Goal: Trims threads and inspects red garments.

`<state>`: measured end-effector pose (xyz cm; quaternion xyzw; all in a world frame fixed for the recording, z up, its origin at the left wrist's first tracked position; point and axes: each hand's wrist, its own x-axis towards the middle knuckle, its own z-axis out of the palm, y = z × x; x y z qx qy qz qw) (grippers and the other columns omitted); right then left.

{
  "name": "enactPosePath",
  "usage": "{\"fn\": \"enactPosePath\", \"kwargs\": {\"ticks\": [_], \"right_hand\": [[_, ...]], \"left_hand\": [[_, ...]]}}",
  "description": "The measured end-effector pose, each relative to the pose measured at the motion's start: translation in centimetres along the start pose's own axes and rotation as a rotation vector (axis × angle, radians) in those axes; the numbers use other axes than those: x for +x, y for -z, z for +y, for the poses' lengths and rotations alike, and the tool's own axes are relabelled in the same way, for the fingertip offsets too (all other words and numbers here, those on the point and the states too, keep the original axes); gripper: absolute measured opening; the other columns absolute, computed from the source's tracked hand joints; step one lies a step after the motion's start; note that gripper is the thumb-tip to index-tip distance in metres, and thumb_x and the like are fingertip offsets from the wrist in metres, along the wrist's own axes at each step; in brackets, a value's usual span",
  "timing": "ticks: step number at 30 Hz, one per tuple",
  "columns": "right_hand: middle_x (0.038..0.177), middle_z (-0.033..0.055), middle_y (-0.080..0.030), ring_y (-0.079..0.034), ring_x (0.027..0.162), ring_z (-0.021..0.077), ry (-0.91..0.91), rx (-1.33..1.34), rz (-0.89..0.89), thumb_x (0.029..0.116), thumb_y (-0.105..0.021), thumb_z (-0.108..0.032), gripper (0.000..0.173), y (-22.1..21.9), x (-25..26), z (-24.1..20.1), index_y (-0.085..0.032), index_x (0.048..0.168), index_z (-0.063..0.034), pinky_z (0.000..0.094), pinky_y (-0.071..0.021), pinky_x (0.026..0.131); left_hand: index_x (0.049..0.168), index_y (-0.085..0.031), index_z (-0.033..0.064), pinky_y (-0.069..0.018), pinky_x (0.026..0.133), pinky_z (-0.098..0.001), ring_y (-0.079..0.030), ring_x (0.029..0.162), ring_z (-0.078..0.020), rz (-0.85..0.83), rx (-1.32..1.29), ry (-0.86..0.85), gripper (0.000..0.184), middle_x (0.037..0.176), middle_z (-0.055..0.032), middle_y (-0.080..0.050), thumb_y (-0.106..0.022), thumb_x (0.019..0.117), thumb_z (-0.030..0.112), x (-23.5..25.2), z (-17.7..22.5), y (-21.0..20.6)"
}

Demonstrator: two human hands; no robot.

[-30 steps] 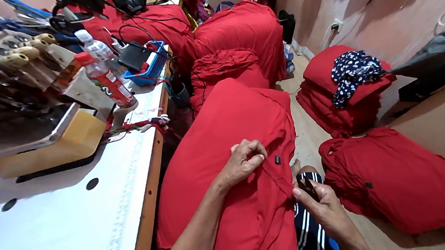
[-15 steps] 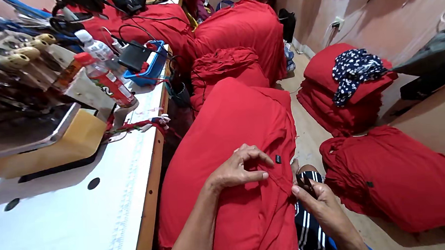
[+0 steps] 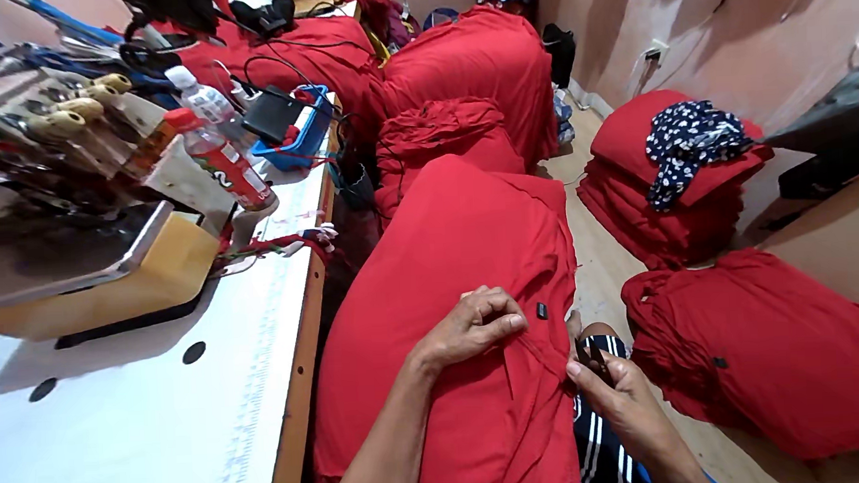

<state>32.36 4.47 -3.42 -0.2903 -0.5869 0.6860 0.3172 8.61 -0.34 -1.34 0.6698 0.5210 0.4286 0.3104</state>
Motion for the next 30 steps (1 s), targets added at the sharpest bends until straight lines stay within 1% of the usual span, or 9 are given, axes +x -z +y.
{"fn": "enactPosePath", "kwargs": {"ticks": [7,10,14,17,19,20,23,26,30], "right_hand": [[0.062,-0.0155,-0.054,-0.043,0.047,-0.0075,-0.02,-0.004,0.01,0.0943,-0.056,-0.008,0.014,-0.1,-0.1,0.3,-0.061,0.084,-0.0165,0.0103,-0.0372,0.046],[0.07,-0.0128,-0.059,-0.05,0.056,-0.007,0.01,-0.121,0.018,0.0953,-0.056,-0.01,0.009,0.0,0.0,0.4,-0.064,0.091,-0.0108,0.0114,-0.0432,0.053],[0.078,-0.0086,-0.058,-0.049,0.06,-0.0048,0.14,-0.412,0.012,0.105,-0.045,-0.026,0.034,0.3,0.5,-0.5,-0.066,0.117,-0.0018,0.0148,-0.0435,0.056],[0.086,-0.0021,-0.063,-0.057,0.068,0.0035,0.226,-0.613,0.001,0.1095,-0.032,-0.032,0.047,0.2,1.3,-1.9,-0.067,0.122,-0.0032,0.0251,-0.0507,0.064],[0.097,0.0072,-0.071,-0.064,0.079,0.014,0.297,-0.727,-0.003,0.1091,-0.036,-0.028,0.044,0.1,2.1,-2.6,-0.072,0.115,-0.0029,0.0388,-0.0511,0.076],[0.096,0.0097,-0.071,-0.066,0.08,0.0186,0.321,-0.772,-0.011,0.1076,-0.041,-0.027,0.04,0.0,2.5,-2.7,-0.073,0.112,-0.003,0.0441,-0.0507,0.076],[0.083,0.0073,-0.065,-0.06,0.069,0.0211,0.29,-0.865,-0.041,0.1043,-0.05,-0.033,0.036,-0.5,3.3,-3.2,-0.071,0.111,-0.004,0.0474,-0.0477,0.067],[0.084,0.009,-0.064,-0.061,0.073,0.026,0.221,-0.912,-0.118,0.1022,-0.052,-0.041,0.043,-0.7,3.6,-3.7,-0.067,0.115,-0.0029,0.0546,-0.0461,0.069],[0.09,0.0142,-0.067,-0.066,0.08,0.0326,0.241,-0.961,-0.132,0.0971,-0.063,-0.032,0.034,-1.2,3.5,-3.8,-0.068,0.11,-0.0005,0.0594,-0.0484,0.072]], "left_hand": [[0.095,-0.07,-0.0006,-0.0405,0.093,-0.0307,-0.056,0.092,-0.0054,0.012,0.009,0.047,0.028,0.089,-0.0007,-0.063,-0.053,0.1025,0.021,0.0,0.2,-0.1],[0.095,-0.068,-0.0001,-0.04,0.093,-0.0322,-0.055,0.089,-0.0056,0.029,0.012,0.096,0.026,0.085,0.0004,-0.062,-0.053,0.1023,0.02,0.1,0.4,-0.3],[0.096,-0.067,-0.001,-0.0371,0.097,-0.0396,-0.056,0.086,-0.0101,0.021,0.081,0.138,0.027,0.083,-0.0031,-0.061,-0.052,0.103,0.021,0.2,0.4,-0.7],[0.095,-0.065,-0.0004,-0.0376,0.094,-0.0405,-0.055,0.081,-0.0104,0.015,0.114,0.136,0.028,0.079,-0.0027,-0.059,-0.05,0.1042,0.022,0.3,0.1,-0.9],[0.095,-0.064,-0.0013,-0.0376,0.094,-0.041,-0.056,0.081,-0.0112,0.012,0.125,0.139,0.029,0.079,-0.0036,-0.06,-0.049,0.105,0.021,0.4,0.2,-0.9],[0.096,-0.064,-0.0019,-0.0374,0.094,-0.0414,-0.056,0.081,-0.012,0.011,0.128,0.14,0.03,0.08,-0.0045,-0.06,-0.048,0.1054,0.021,0.4,0.3,-0.9],[0.097,-0.064,-0.0022,-0.0377,0.094,-0.0408,-0.056,0.082,-0.0128,0.016,0.143,0.146,0.032,0.081,-0.0059,-0.06,-0.045,0.1068,0.021,0.4,0.3,-0.9],[0.098,-0.064,-0.0026,-0.0372,0.095,-0.0413,-0.057,0.083,-0.0134,0.012,0.145,0.155,0.033,0.082,-0.0065,-0.06,-0.044,0.1072,0.022,0.4,0.3,-0.9],[0.099,-0.065,-0.0031,-0.037,0.098,-0.0428,-0.059,0.086,-0.0151,0.009,0.151,0.16,0.033,0.085,-0.0081,-0.063,-0.044,0.1073,0.021,0.4,0.4,-0.9]]}}
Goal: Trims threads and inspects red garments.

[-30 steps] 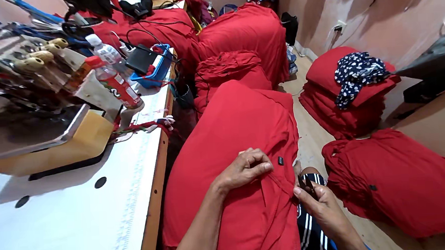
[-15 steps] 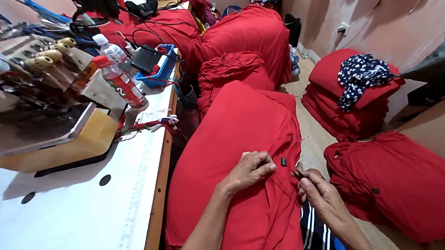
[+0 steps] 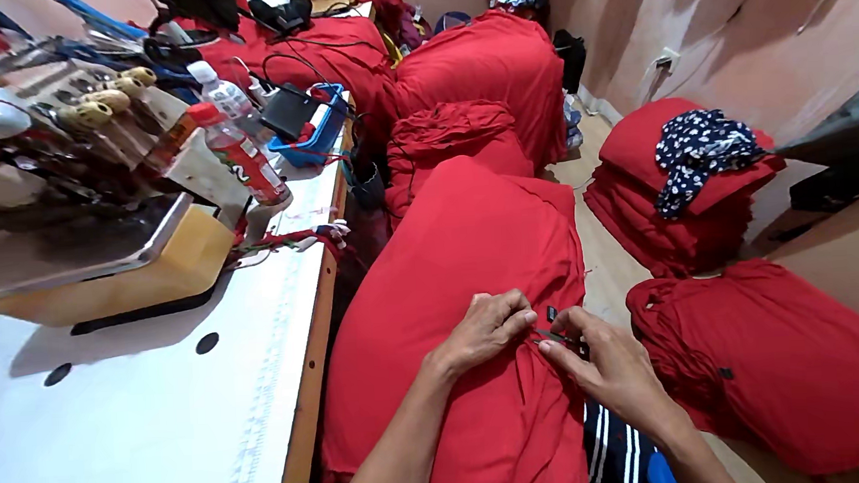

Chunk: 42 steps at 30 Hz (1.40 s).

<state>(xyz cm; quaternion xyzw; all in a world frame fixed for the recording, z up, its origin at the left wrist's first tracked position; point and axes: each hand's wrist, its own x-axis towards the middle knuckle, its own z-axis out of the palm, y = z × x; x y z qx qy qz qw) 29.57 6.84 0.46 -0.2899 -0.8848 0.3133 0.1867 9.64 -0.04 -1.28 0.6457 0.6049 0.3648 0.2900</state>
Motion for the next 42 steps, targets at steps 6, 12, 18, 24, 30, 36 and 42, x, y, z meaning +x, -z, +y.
{"fn": "enactPosePath", "kwargs": {"ticks": [6,12,18,24,30,36,42], "right_hand": [[0.086,0.0125,-0.072,-0.071,0.077,0.0321,0.116,-0.093,0.145,0.0928,-0.069,-0.029,0.028,-1.1,-0.1,-0.5,-0.073,0.098,-0.0018,0.0579,-0.0511,0.065],[0.083,0.011,-0.073,-0.072,0.073,0.0296,0.19,-0.146,0.229,0.0931,-0.067,-0.027,0.024,-1.7,-0.1,-0.3,-0.075,0.091,-0.0042,0.0537,-0.0527,0.06],[0.082,0.0099,-0.073,-0.072,0.072,0.0288,0.193,-0.141,0.241,0.0936,-0.066,-0.027,0.024,-1.9,-0.2,0.0,-0.075,0.09,-0.0054,0.0533,-0.0522,0.059],[0.083,0.0089,-0.073,-0.07,0.07,0.0253,0.153,-0.057,0.269,0.0943,-0.065,-0.026,0.024,-1.4,-0.5,0.4,-0.075,0.093,-0.0051,0.0504,-0.0525,0.06],[0.079,-0.0079,-0.057,-0.049,0.066,-0.0021,-0.135,0.418,0.047,0.1018,-0.051,-0.034,0.037,-0.2,-0.5,2.2,-0.066,0.116,-0.0032,0.0193,-0.0431,0.064],[0.076,-0.0076,-0.064,-0.055,0.066,-0.0059,-0.134,0.589,-0.012,0.0935,-0.064,-0.013,0.012,-1.6,-0.2,1.6,-0.071,0.093,-0.0033,0.0141,-0.0459,0.062],[0.073,-0.0105,-0.061,-0.054,0.066,-0.005,-0.135,0.581,0.081,0.0932,-0.063,-0.011,0.009,-1.5,-0.1,1.8,-0.069,0.086,-0.0083,0.0163,-0.045,0.066]], "left_hand": [[0.098,-0.064,-0.0033,-0.0353,0.099,-0.0432,-0.059,0.088,-0.0155,-0.005,0.016,-0.002,0.033,0.086,-0.0089,-0.063,-0.044,0.1073,0.02,0.0,0.1,-0.1],[0.098,-0.065,-0.003,-0.0352,0.099,-0.0428,-0.059,0.088,-0.0157,-0.011,0.026,0.009,0.033,0.086,-0.0089,-0.063,-0.044,0.1073,0.021,0.0,0.2,0.0],[0.097,-0.065,-0.0031,-0.0349,0.098,-0.0422,-0.058,0.087,-0.0165,-0.008,0.037,0.008,0.033,0.085,-0.0093,-0.063,-0.045,0.107,0.021,-0.1,0.2,-0.1],[0.098,-0.066,-0.0033,-0.0352,0.099,-0.0423,-0.059,0.088,-0.0157,0.001,0.036,0.005,0.034,0.086,-0.0094,-0.064,-0.044,0.1076,0.021,-0.1,0.2,-0.1],[0.099,-0.065,-0.005,-0.0362,0.099,-0.0439,-0.06,0.09,-0.0193,0.021,0.04,0.011,0.035,0.087,-0.0121,-0.064,-0.042,0.1081,0.019,0.0,0.3,-0.2],[0.099,-0.065,-0.0048,-0.0364,0.099,-0.0437,-0.06,0.088,-0.0184,0.021,0.048,-0.001,0.035,0.086,-0.0116,-0.064,-0.042,0.1082,0.02,0.0,0.1,-0.2],[0.097,-0.064,-0.0037,-0.0366,0.096,-0.0425,-0.058,0.086,-0.0166,0.032,0.036,-0.013,0.034,0.084,-0.0094,-0.062,-0.043,0.108,0.021,-0.1,-0.1,-0.2]]}}
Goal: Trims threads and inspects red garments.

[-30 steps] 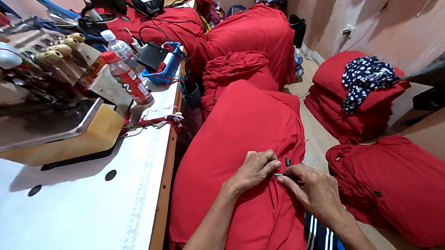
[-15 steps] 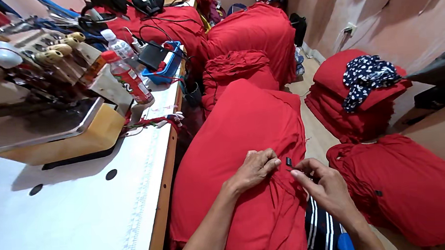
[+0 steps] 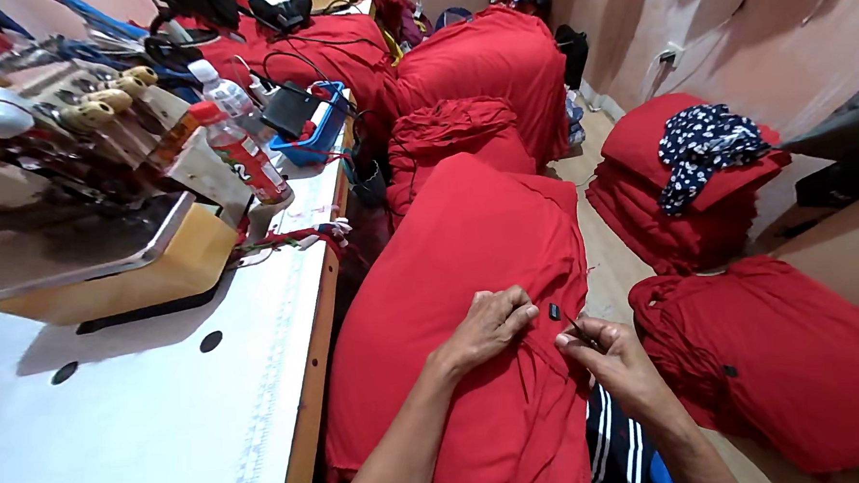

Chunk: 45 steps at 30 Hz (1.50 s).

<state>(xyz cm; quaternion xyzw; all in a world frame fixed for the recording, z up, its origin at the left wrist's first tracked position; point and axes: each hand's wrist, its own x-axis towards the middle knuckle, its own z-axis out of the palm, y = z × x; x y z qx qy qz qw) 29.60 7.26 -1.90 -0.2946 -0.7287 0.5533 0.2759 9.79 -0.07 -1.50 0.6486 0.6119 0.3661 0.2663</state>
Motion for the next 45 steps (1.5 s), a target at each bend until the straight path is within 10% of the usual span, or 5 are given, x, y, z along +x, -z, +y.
{"fn": "enactPosePath", "kwargs": {"ticks": [8,22,30,38,45], "right_hand": [[0.072,-0.011,-0.058,-0.05,0.06,-0.008,0.105,-0.038,0.071,0.0935,-0.061,-0.014,0.011,0.0,-0.7,-1.0,-0.068,0.089,-0.0066,0.0109,-0.0402,0.056],[0.076,-0.0078,-0.061,-0.051,0.065,-0.0104,0.236,-0.125,0.073,0.0935,-0.061,-0.014,0.014,1.2,-2.3,-2.0,-0.07,0.091,-0.0038,0.0072,-0.0417,0.058],[0.078,-0.0052,-0.063,-0.051,0.066,-0.0101,0.298,-0.152,0.106,0.0924,-0.062,-0.016,0.016,0.7,-3.1,-2.3,-0.07,0.089,-0.0033,0.0065,-0.0408,0.059],[0.077,-0.0016,-0.063,-0.051,0.064,-0.0061,0.347,-0.241,0.132,0.0898,-0.062,-0.014,0.012,0.1,-4.3,-2.8,-0.069,0.089,-0.0035,0.0088,-0.0411,0.058],[0.083,-0.0055,-0.064,-0.054,0.067,-0.0061,0.219,-0.256,0.151,0.0961,-0.064,-0.031,0.03,1.5,-5.5,-1.8,-0.066,0.11,-0.0049,0.0118,-0.0458,0.059]], "left_hand": [[0.117,-0.065,-0.0023,-0.0388,0.097,-0.0453,-0.061,0.092,-0.0123,-0.049,-0.101,-0.115,0.032,0.096,-0.0065,-0.069,-0.053,0.102,0.023,-0.3,0.0,0.3],[0.107,-0.07,0.0026,-0.0347,0.099,-0.0516,-0.059,0.109,-0.0188,-0.101,-0.159,-0.235,0.028,0.106,-0.0095,-0.068,-0.055,0.098,0.024,-0.3,0.3,-0.5],[0.1,-0.075,0.001,-0.0372,0.11,-0.0385,-0.051,0.128,-0.0263,-0.046,-0.203,-0.329,0.031,0.129,-0.0229,-0.06,-0.063,0.0937,0.029,-1.0,1.9,-0.9],[0.09,-0.074,0.0004,-0.0495,0.082,-0.0366,-0.065,0.091,-0.0233,0.245,0.009,-0.448,0.013,0.095,-0.0162,-0.07,-0.068,0.0925,0.011,-2.8,4.0,-3.1],[0.09,-0.074,-0.0009,-0.051,0.084,-0.0231,-0.064,0.088,-0.0175,0.297,0.024,-0.457,0.012,0.089,-0.0141,-0.068,-0.067,0.0945,0.008,-4.0,3.7,-3.7]]}}
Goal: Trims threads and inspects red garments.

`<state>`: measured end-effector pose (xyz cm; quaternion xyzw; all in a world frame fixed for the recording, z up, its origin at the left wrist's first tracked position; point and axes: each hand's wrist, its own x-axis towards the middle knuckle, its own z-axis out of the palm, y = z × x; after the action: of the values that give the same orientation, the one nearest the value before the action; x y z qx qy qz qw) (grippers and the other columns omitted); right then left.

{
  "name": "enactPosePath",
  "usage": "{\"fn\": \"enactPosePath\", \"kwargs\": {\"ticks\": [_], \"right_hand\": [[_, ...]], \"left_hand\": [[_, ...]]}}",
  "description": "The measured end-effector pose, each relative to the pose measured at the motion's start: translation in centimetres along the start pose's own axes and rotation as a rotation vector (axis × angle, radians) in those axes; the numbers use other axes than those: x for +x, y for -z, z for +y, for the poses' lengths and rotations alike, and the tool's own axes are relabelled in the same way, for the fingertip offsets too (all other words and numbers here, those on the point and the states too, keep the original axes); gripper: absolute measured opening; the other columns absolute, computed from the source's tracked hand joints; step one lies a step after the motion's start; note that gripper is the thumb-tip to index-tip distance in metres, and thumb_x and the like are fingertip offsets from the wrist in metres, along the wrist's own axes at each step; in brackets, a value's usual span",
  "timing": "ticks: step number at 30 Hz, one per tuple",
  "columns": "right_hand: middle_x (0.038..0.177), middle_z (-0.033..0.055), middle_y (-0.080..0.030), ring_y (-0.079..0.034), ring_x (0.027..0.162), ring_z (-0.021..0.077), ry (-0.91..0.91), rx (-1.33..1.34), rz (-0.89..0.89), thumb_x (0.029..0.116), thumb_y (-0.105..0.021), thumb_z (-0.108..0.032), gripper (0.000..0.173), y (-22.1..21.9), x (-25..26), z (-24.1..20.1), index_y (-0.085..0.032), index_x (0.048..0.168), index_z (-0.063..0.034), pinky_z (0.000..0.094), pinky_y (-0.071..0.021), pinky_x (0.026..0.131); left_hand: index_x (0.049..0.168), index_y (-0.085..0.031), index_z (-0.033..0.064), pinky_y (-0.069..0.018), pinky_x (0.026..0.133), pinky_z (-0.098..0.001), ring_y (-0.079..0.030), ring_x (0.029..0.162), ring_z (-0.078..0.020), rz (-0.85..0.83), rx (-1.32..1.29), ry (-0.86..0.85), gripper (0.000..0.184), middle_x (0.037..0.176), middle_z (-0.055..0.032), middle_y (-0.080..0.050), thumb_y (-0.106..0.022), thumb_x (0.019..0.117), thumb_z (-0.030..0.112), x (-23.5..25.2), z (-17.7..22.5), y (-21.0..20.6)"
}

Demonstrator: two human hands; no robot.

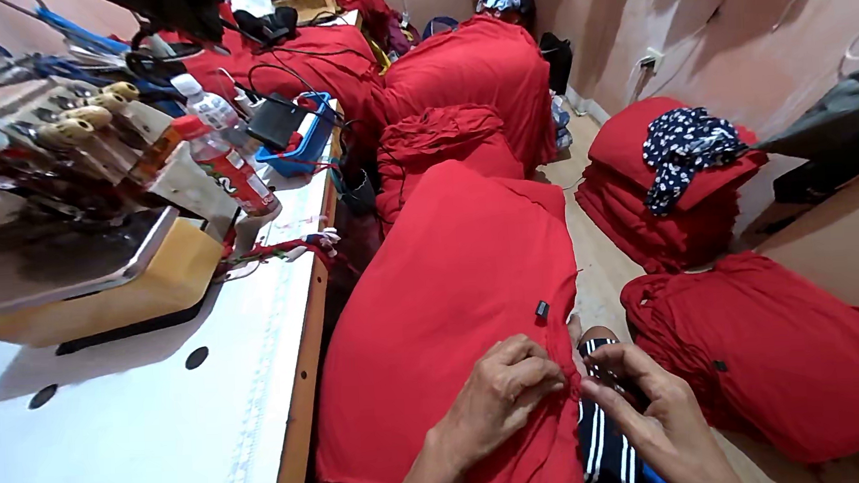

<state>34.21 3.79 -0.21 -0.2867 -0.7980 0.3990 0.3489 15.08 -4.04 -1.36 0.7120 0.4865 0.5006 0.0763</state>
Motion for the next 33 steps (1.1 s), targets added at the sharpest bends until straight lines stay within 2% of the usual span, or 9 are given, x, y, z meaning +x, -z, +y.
{"fn": "enactPosePath", "kwargs": {"ticks": [3,7,13,16,19,21,22,24,33], "right_hand": [[0.083,-0.0037,-0.062,-0.055,0.067,-0.0002,-0.033,-0.085,0.017,0.1017,-0.053,-0.047,0.048,0.2,-0.3,0.3,-0.062,0.121,-0.0044,0.0203,-0.0483,0.061],[0.089,0.0011,-0.067,-0.061,0.071,0.0035,0.015,-0.15,0.028,0.1006,-0.056,-0.037,0.037,-0.2,-0.8,0.8,-0.065,0.115,-0.005,0.0223,-0.0521,0.062],[0.084,0.0043,-0.066,-0.057,0.062,0.0091,0.105,-0.253,0.076,0.0949,-0.063,-0.031,0.029,-1.0,-0.6,0.8,-0.068,0.107,-0.0052,0.0257,-0.0482,0.054],[0.089,0.0123,-0.072,-0.068,0.07,0.0216,0.133,-0.333,0.044,0.0952,-0.063,-0.027,0.029,-1.2,0.2,-0.5,-0.072,0.105,-0.0007,0.0366,-0.0539,0.06],[0.091,0.0173,-0.072,-0.072,0.078,0.0325,0.131,-0.438,0.03,0.0954,-0.064,-0.023,0.027,-1.4,1.2,-1.3,-0.073,0.103,0.0015,0.0472,-0.0555,0.064],[0.087,0.0159,-0.072,-0.072,0.074,0.0315,0.184,-0.522,0.08,0.0944,-0.064,-0.023,0.026,-1.7,1.4,-0.8,-0.073,0.1,0.0004,0.0454,-0.0558,0.059],[0.081,0.0127,-0.069,-0.069,0.066,0.0281,0.235,-0.57,0.126,0.0928,-0.062,-0.024,0.025,-1.8,1.4,-0.3,-0.072,0.097,-0.0012,0.0412,-0.0533,0.052],[0.076,0.0108,-0.066,-0.066,0.061,0.0263,0.279,-0.621,0.172,0.0926,-0.062,-0.024,0.024,-1.9,1.3,0.2,-0.072,0.094,-0.0019,0.0383,-0.0503,0.047],[0.072,0.0083,-0.066,-0.067,0.061,0.0239,0.293,-0.622,0.2,0.0941,-0.06,-0.021,0.022,-2.2,0.9,1.1,-0.072,0.087,-0.0038,0.0356,-0.0498,0.047]], "left_hand": [[0.09,-0.073,-0.0007,-0.0523,0.084,-0.022,-0.066,0.087,-0.0165,0.048,0.051,-0.008,0.012,0.088,-0.0131,-0.07,-0.065,0.0947,0.008,-0.7,0.2,-0.1],[0.089,-0.071,-0.0029,-0.0542,0.084,-0.021,-0.068,0.086,-0.0151,0.137,0.1,-0.007,0.013,0.087,-0.0133,-0.071,-0.065,0.0948,0.007,-1.1,0.2,-0.5],[0.089,-0.07,-0.0061,-0.0539,0.081,-0.0174,-0.068,0.081,-0.0116,0.22,0.097,0.075,0.013,0.084,-0.014,-0.072,-0.065,0.0938,0.004,-0.9,0.2,-0.5],[0.089,-0.071,-0.0066,-0.0542,0.082,-0.0173,-0.069,0.082,-0.0116,0.213,0.075,0.089,0.013,0.085,-0.0148,-0.072,-0.066,0.0932,0.004,-0.9,0.4,-0.7],[0.088,-0.071,-0.0063,-0.0546,0.084,-0.0191,-0.07,0.084,-0.0146,0.196,0.057,0.035,0.011,0.086,-0.0155,-0.072,-0.067,0.092,0.003,-0.9,0.4,-1.0],[0.086,-0.072,-0.005,-0.055,0.084,-0.0207,-0.07,0.084,-0.0159,0.164,0.065,0.01,0.011,0.085,-0.0146,-0.073,-0.067,0.0916,0.004,-1.0,0.4,-1.2],[0.086,-0.072,-0.0045,-0.0549,0.084,-0.0216,-0.07,0.084,-0.0167,0.145,0.069,0.001,0.011,0.085,-0.0143,-0.073,-0.067,0.0913,0.004,-1.0,0.4,-1.3],[0.086,-0.072,-0.0039,-0.0551,0.084,-0.0224,-0.07,0.084,-0.0174,0.115,0.07,-0.011,0.011,0.085,-0.014,-0.073,-0.067,0.0914,0.003,-1.1,0.4,-1.4],[0.085,-0.072,-0.0032,-0.0544,0.084,-0.0218,-0.07,0.084,-0.0171,0.076,0.039,-0.04,0.01,0.085,-0.0135,-0.073,-0.068,0.0908,0.003,-1.2,0.3,-1.4]]}}
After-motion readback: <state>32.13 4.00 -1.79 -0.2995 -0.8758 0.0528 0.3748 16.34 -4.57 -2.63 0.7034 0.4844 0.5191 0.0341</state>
